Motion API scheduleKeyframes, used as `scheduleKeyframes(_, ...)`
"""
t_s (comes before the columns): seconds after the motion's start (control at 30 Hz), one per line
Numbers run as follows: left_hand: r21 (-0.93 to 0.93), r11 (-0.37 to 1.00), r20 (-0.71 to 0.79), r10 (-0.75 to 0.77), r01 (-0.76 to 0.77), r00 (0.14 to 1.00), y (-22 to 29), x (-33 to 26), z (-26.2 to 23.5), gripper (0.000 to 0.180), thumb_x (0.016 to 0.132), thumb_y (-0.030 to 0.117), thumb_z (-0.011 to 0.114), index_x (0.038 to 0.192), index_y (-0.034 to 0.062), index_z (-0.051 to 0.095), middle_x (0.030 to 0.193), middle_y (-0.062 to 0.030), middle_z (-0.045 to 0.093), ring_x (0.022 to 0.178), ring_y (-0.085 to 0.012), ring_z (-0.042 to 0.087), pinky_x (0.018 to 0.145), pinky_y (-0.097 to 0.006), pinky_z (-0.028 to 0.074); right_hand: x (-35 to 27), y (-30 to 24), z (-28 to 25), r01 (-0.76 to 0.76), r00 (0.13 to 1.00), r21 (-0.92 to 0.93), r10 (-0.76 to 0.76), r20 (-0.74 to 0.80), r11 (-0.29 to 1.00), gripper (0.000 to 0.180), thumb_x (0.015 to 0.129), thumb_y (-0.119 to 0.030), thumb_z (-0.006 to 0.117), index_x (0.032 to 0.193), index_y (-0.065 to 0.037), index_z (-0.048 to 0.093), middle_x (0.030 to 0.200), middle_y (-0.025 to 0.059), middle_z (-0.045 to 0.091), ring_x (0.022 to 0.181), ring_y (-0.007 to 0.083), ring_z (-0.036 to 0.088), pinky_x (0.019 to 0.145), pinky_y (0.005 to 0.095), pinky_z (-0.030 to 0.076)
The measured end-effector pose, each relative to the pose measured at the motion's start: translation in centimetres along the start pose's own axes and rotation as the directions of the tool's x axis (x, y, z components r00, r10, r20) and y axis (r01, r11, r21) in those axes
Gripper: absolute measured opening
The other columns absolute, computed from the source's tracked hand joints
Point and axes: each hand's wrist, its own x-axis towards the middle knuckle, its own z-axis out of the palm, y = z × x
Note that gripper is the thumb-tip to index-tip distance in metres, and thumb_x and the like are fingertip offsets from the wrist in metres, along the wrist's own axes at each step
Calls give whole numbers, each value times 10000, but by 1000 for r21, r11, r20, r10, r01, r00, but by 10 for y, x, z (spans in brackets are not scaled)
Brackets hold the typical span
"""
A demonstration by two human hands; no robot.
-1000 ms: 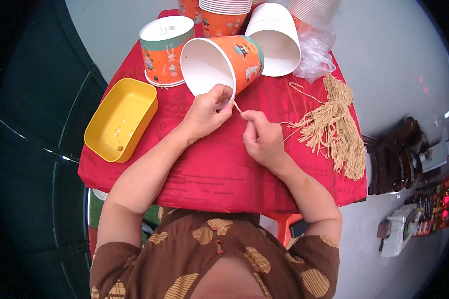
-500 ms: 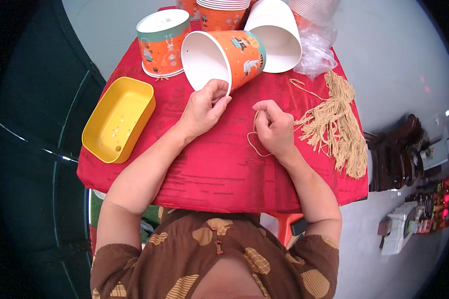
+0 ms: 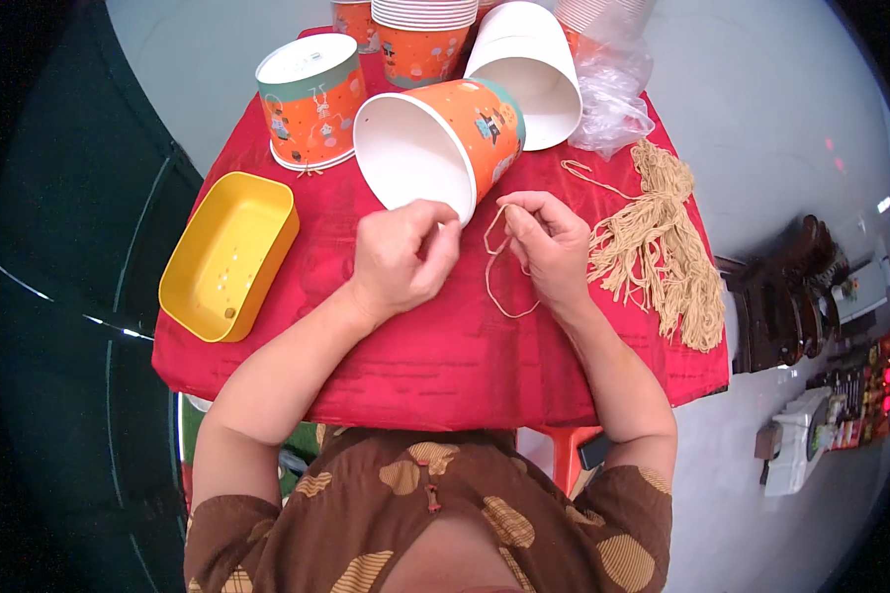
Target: Threading string through a pre-punched paper cup to assemble a craft item.
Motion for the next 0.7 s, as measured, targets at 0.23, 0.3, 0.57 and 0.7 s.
scheduleKeyframes(0.23,-191,839,348,-427,509,835,9,-10,11,149,866,85,702,970,-9,651,582,-13,554,516,-52,499,482,-243,404,-5,-2,6,303,953,-196,-290,89,933,102,926,-24,614,988,4,689,745,-46,582,621,8,472,545,175,360)
scheduleKeyframes(0.3,-348,671,365,-547,655,754,8,-11,14,103,902,71,659,954,-18,657,622,24,562,582,-25,463,521,-225,397,-2,-7,1,294,955,-272,-290,57,916,95,916,-18,614,977,4,684,762,-30,595,639,14,491,554,180,378)
scheduleKeyframes(0.57,-244,718,389,-544,652,744,2,-13,14,104,910,82,645,899,-19,667,698,12,617,626,-39,502,555,-234,426,16,-5,-30,253,948,-505,-316,-40,825,54,839,13,586,838,13,640,706,8,574,567,56,489,504,229,377)
scheduleKeyframes(0.7,-185,814,350,-468,550,811,1,-12,14,93,897,66,644,875,-24,654,698,-57,635,636,-85,545,574,-264,449,24,-1,-32,500,808,-633,-582,93,592,61,805,9,571,772,22,621,703,66,580,537,131,514,507,272,408)
